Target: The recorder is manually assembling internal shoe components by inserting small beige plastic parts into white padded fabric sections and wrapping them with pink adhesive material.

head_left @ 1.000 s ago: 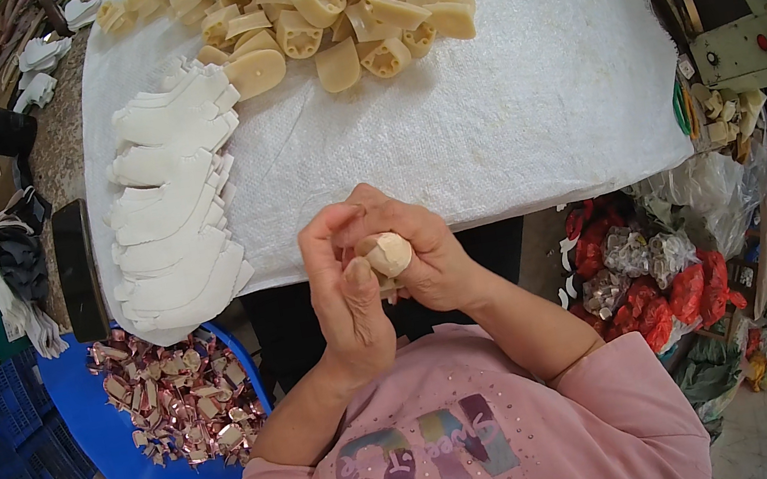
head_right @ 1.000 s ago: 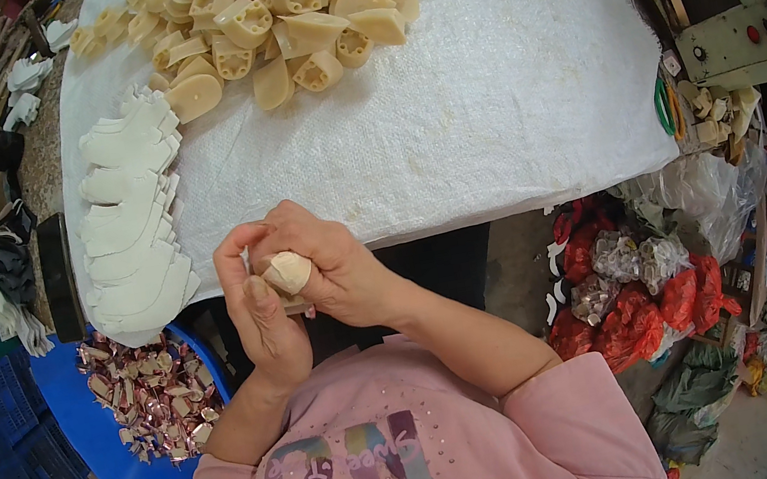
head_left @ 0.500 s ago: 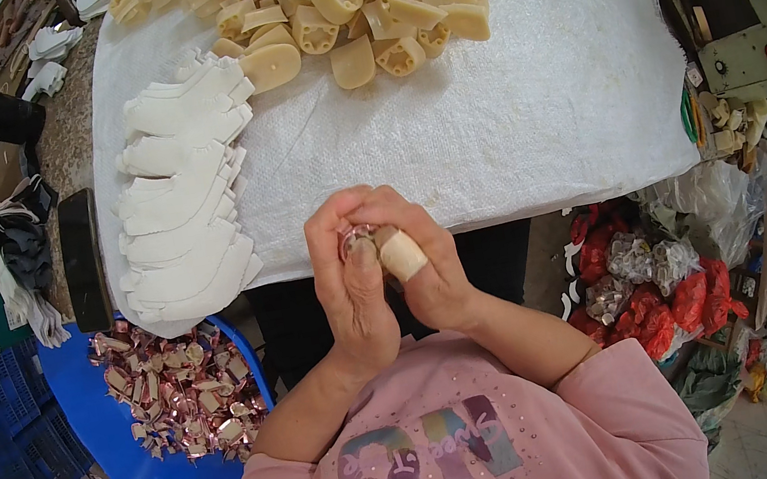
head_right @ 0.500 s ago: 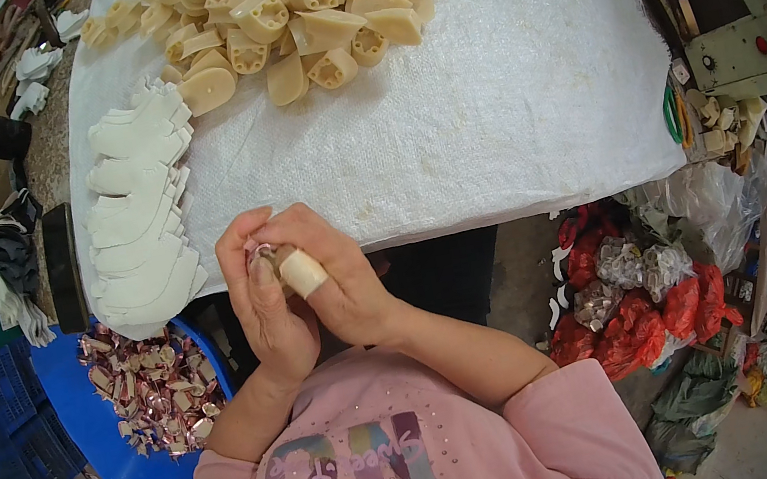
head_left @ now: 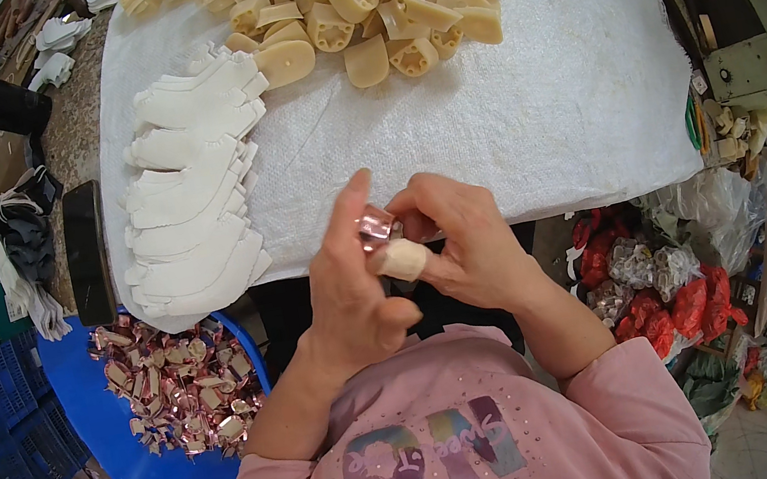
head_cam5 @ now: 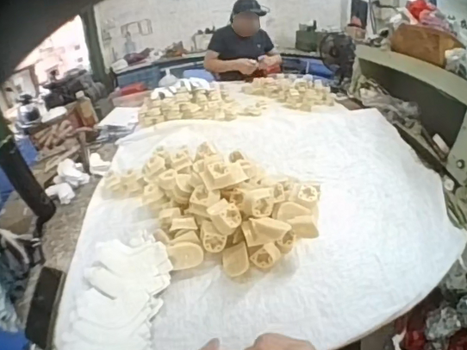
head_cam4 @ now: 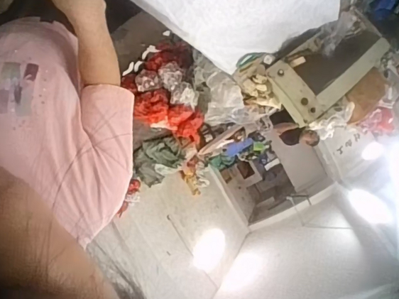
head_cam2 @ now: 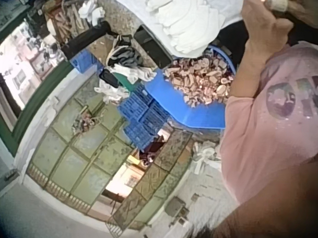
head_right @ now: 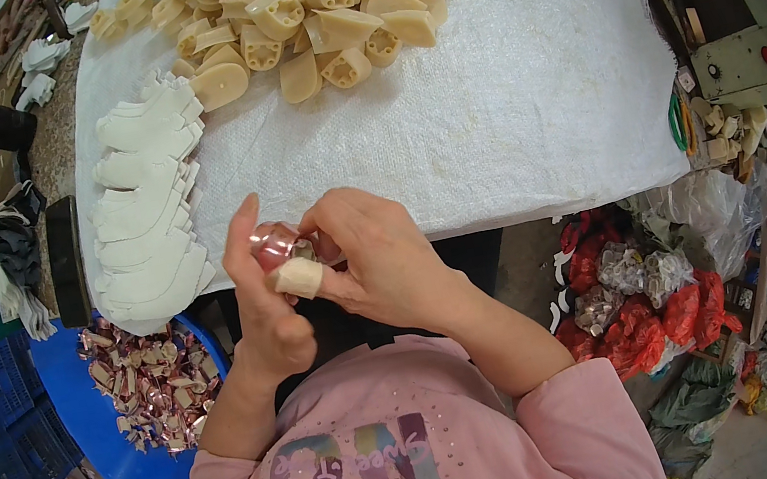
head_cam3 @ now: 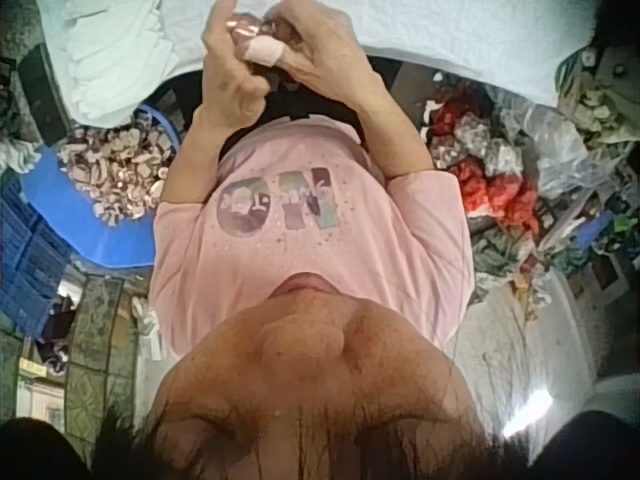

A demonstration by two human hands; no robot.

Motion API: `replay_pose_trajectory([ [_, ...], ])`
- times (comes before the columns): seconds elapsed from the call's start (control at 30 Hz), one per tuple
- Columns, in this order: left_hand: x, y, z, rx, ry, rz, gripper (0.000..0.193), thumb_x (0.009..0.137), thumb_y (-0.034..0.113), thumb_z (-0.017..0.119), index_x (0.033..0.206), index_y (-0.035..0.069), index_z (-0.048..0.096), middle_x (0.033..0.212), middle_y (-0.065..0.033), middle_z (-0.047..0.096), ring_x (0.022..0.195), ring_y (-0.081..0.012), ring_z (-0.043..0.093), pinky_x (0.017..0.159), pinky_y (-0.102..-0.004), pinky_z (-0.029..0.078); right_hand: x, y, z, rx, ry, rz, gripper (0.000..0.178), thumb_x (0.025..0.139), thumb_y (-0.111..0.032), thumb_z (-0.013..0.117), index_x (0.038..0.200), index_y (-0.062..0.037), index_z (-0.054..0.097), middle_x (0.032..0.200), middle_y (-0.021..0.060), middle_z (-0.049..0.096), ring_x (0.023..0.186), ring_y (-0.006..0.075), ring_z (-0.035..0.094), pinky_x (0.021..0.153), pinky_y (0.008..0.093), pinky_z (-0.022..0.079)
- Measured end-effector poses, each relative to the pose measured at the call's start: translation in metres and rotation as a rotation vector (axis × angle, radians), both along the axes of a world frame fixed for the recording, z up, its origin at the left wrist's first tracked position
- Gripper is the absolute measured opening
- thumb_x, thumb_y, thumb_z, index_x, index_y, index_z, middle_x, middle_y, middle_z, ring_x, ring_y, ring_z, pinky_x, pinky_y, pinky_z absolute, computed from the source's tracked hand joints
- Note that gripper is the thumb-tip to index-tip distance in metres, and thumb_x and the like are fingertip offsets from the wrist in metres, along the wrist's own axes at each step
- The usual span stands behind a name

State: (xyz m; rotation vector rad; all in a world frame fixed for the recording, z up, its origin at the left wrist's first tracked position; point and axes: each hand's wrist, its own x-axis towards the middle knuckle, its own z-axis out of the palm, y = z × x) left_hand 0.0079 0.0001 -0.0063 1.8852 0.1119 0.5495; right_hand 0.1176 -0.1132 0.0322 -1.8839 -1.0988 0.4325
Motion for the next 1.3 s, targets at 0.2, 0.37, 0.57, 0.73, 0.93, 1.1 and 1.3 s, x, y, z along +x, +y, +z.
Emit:
replay_pose_trajectory([
  [0.2, -0.001, -0.001, 0.009, -0.213, -0.023, 0.051, 0.064, 0.087, 0.033, 0.062, 0.129, -0.005, 0.033, 0.099, -0.0160, 0.057, 0.080, -0.0227, 0.060, 0.070, -0.0320, 0.048, 0.000, -0.006, -0.020, 0.268, 0.163, 0.004, 0.026, 0.082, -0.020, 0.062, 0.099, -0.0002, 0.057, 0.085, 0.0124, 0.058, 0.070, 0.0231, 0.058, 0.063, 0.0301, 0.046],
  [0.37, -0.008, 0.012, 0.019, -0.299, 0.160, -0.052, 0.043, 0.080, 0.002, 0.065, 0.118, -0.001, 0.046, 0.105, -0.0093, 0.052, 0.095, -0.0150, 0.056, 0.081, -0.0258, 0.046, 0.012, -0.004, -0.029, 0.292, 0.968, 0.041, 0.018, 0.091, -0.017, 0.052, 0.095, -0.0014, 0.058, 0.086, 0.0038, 0.059, 0.073, 0.0102, 0.054, 0.063, 0.0269, 0.046],
  [0.57, -0.005, 0.013, 0.029, 0.197, 0.081, -0.029, 0.045, 0.074, -0.008, 0.065, 0.115, 0.001, 0.049, 0.092, -0.0086, 0.055, 0.083, -0.0136, 0.058, 0.067, -0.0221, 0.047, 0.025, -0.001, -0.022, 0.184, 0.715, 0.170, 0.018, 0.086, -0.020, 0.059, 0.085, -0.0017, 0.057, 0.073, 0.0048, 0.058, 0.066, 0.0098, 0.056, 0.056, 0.0242, 0.044],
  [0.73, 0.006, 0.006, 0.019, 0.130, -0.006, 0.119, 0.041, 0.066, -0.001, 0.075, 0.100, 0.001, 0.051, 0.078, -0.0063, 0.057, 0.062, -0.0114, 0.054, 0.051, -0.0231, 0.043, 0.011, 0.007, -0.019, 0.232, 0.093, 0.036, 0.014, 0.077, -0.013, 0.061, 0.082, -0.0006, 0.057, 0.068, 0.0140, 0.056, 0.059, 0.0279, 0.057, 0.056, 0.0322, 0.045],
  [0.93, 0.006, 0.008, 0.024, 0.296, -0.043, 0.153, 0.045, 0.057, 0.008, 0.081, 0.088, 0.001, 0.049, 0.068, -0.0062, 0.057, 0.053, -0.0125, 0.057, 0.048, -0.0240, 0.046, 0.019, -0.004, -0.022, 0.224, 0.657, 0.184, 0.017, 0.091, -0.012, 0.050, 0.096, -0.0016, 0.061, 0.085, 0.0041, 0.063, 0.079, 0.0124, 0.059, 0.066, 0.0269, 0.047],
  [1.1, 0.011, -0.008, 0.016, 0.315, -0.034, 0.291, 0.043, 0.056, 0.008, 0.081, 0.084, 0.001, 0.049, 0.067, -0.0085, 0.056, 0.051, -0.0192, 0.058, 0.047, -0.0280, 0.046, -0.004, 0.006, -0.035, 0.326, 0.424, -0.007, 0.020, 0.094, -0.015, 0.044, 0.094, -0.0022, 0.060, 0.089, 0.0037, 0.061, 0.078, 0.0111, 0.056, 0.069, 0.0252, 0.045],
  [1.3, 0.008, -0.003, 0.010, 0.433, -0.062, 0.360, 0.044, 0.056, 0.009, 0.082, 0.084, 0.002, 0.049, 0.067, -0.0073, 0.056, 0.052, -0.0185, 0.059, 0.048, -0.0271, 0.047, -0.011, 0.005, -0.047, 0.517, 1.031, 0.065, 0.026, 0.096, -0.020, 0.043, 0.105, 0.0012, 0.056, 0.097, 0.0062, 0.059, 0.087, 0.0135, 0.055, 0.074, 0.0253, 0.045],
])
